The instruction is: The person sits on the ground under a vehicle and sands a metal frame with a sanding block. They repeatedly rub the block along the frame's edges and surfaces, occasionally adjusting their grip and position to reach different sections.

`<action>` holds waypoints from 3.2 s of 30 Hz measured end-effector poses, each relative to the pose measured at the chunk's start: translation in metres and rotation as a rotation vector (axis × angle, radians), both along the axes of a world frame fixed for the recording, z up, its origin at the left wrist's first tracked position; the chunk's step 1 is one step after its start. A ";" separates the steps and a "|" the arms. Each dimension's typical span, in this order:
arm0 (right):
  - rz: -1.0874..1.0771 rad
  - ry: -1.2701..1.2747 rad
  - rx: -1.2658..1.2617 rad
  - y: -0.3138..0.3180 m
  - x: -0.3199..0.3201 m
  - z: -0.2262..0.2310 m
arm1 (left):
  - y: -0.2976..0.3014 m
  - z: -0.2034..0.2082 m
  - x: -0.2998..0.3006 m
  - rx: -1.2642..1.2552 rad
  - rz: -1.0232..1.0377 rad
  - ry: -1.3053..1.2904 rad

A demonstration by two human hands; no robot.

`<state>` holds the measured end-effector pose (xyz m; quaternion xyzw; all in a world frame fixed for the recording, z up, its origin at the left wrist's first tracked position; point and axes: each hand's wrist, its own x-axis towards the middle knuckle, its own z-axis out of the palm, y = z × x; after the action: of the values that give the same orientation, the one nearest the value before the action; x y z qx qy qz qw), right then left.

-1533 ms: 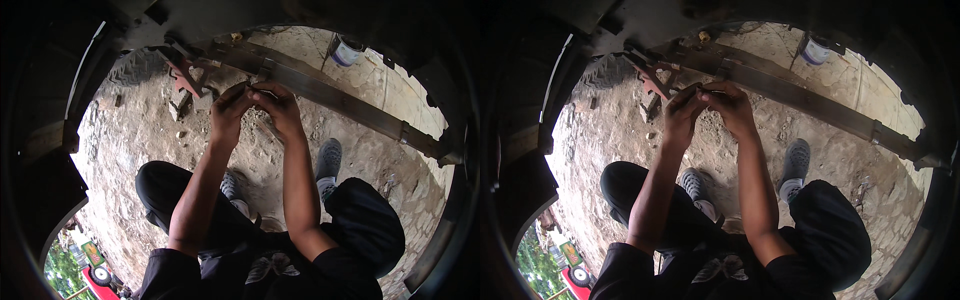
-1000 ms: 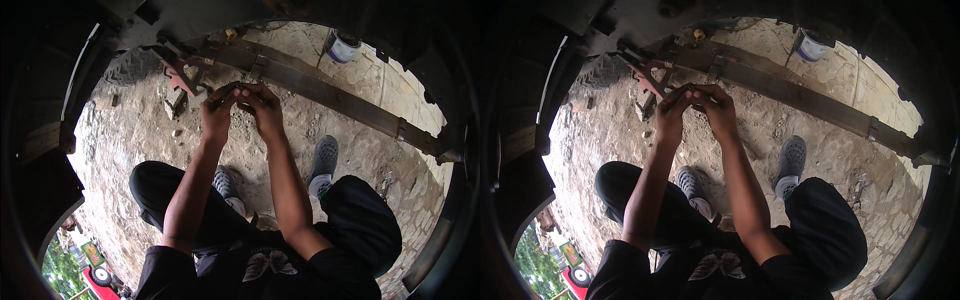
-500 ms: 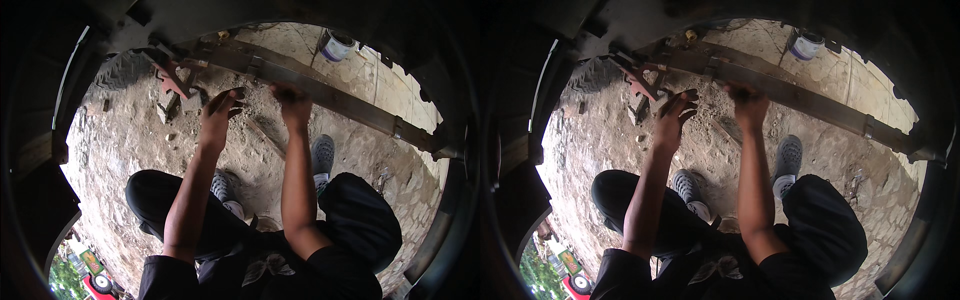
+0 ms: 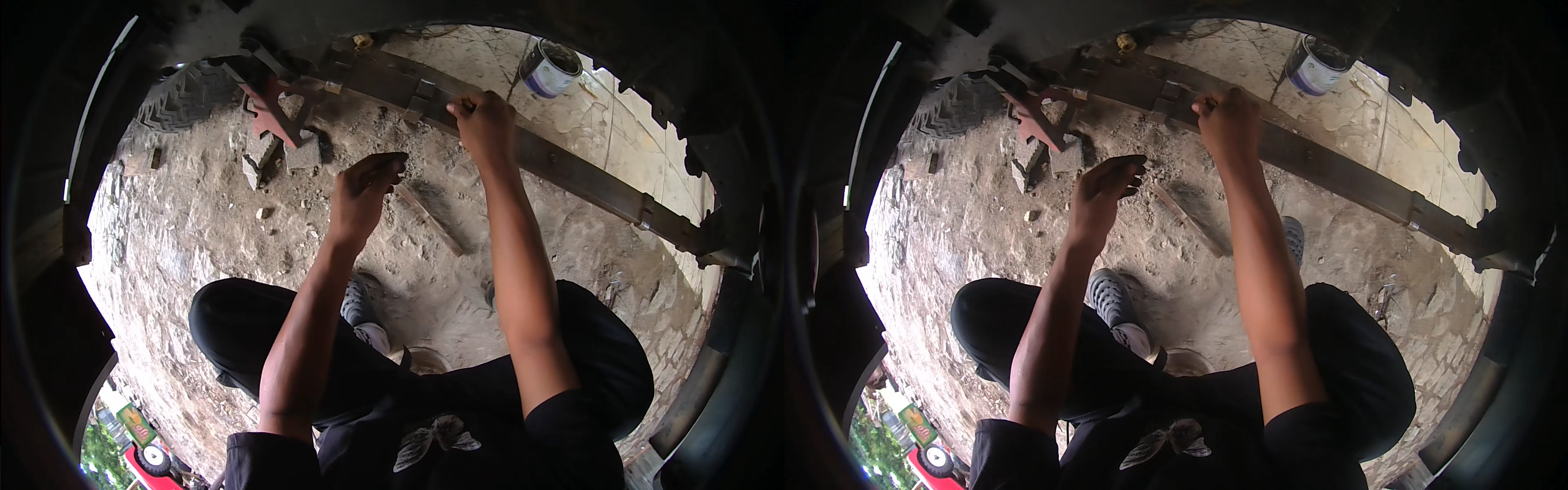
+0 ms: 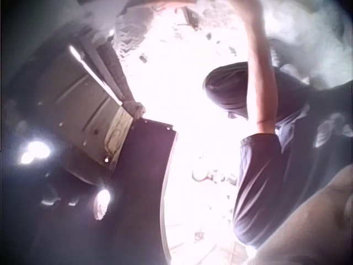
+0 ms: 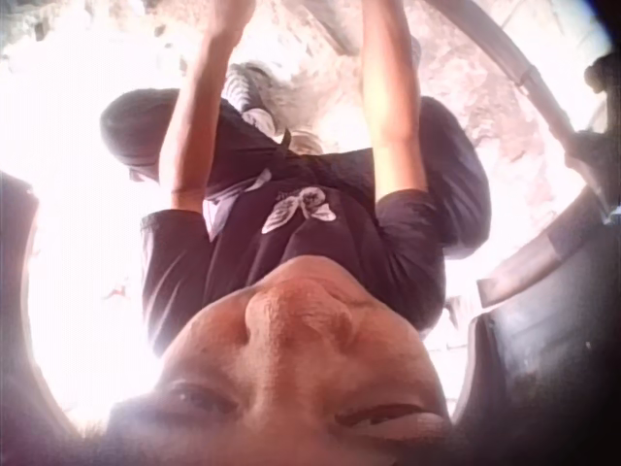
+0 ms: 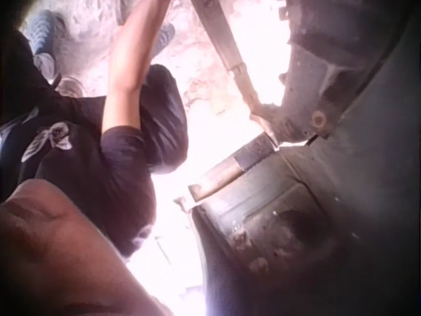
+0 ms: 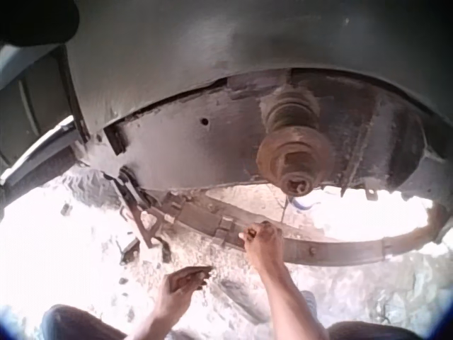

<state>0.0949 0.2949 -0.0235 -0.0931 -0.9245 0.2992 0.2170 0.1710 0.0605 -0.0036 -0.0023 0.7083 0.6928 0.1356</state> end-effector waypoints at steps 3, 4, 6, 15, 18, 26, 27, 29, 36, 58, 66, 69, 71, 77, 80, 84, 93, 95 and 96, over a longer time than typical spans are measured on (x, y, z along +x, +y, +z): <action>0.034 -0.193 -0.181 -0.006 -0.002 0.021 | -0.015 0.006 0.004 0.025 0.009 -0.008; 0.062 -0.156 -0.127 -0.003 0.005 0.017 | -0.017 0.006 0.004 0.056 0.024 0.011; 0.112 -0.073 -0.038 0.001 0.017 0.002 | -0.021 0.007 0.006 0.044 0.038 -0.003; 0.128 -0.063 -0.015 -0.003 0.002 -0.001 | -0.027 0.008 0.010 -0.007 0.060 -0.035; 0.118 -0.081 -0.005 -0.005 0.013 -0.005 | -0.023 0.008 0.008 0.049 0.052 -0.017; 0.071 -0.037 0.039 -0.002 -0.011 -0.008 | -0.012 0.015 0.005 0.082 0.080 -0.036; 0.105 -0.020 0.070 -0.002 -0.001 -0.010 | -0.012 0.016 0.003 0.081 0.086 -0.026; 0.103 -0.053 0.035 -0.004 0.012 -0.006 | -0.011 0.018 0.005 0.071 0.099 -0.015; 0.074 0.029 0.097 0.004 -0.028 -0.003 | -0.002 0.015 0.003 0.010 0.027 -0.004; 0.044 -0.025 -0.032 0.003 0.004 -0.006 | -0.002 0.002 -0.001 -0.004 0.028 0.006; 0.028 -0.088 -0.005 0.003 -0.011 -0.015 | 0.019 0.015 -0.001 0.014 0.025 -0.022; -0.026 -0.146 -0.137 -0.015 0.015 -0.001 | 0.014 0.019 0.002 0.007 0.025 -0.001; -0.036 -0.139 -0.148 -0.006 0.003 0.001 | 0.013 0.012 0.002 0.031 0.004 0.004; -0.065 -0.127 -0.150 0.003 -0.016 0.007 | 0.017 -0.003 -0.002 -0.045 0.034 0.040; 0.005 -0.160 -0.170 0.004 0.013 -0.003 | 0.024 -0.030 -0.015 0.014 0.046 0.034; -0.044 -0.150 -0.173 -0.003 0.002 -0.003 | 0.044 -0.055 -0.078 -0.414 0.086 -0.115; -0.011 -0.120 -0.024 0.001 0.015 -0.014 | 0.057 -0.062 -0.109 -0.138 0.177 -0.315; -0.010 -0.177 -0.098 -0.001 0.024 -0.003 | 0.056 -0.057 -0.108 -0.097 0.154 -0.365; -0.008 -0.193 -0.077 -0.001 0.019 0.002 | 0.055 -0.061 -0.111 -0.162 0.148 -0.323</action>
<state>0.1139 0.2936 -0.0210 -0.1333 -0.9286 0.3232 0.1243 0.0604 0.1160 -0.0646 -0.1765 0.7287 0.6321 0.1956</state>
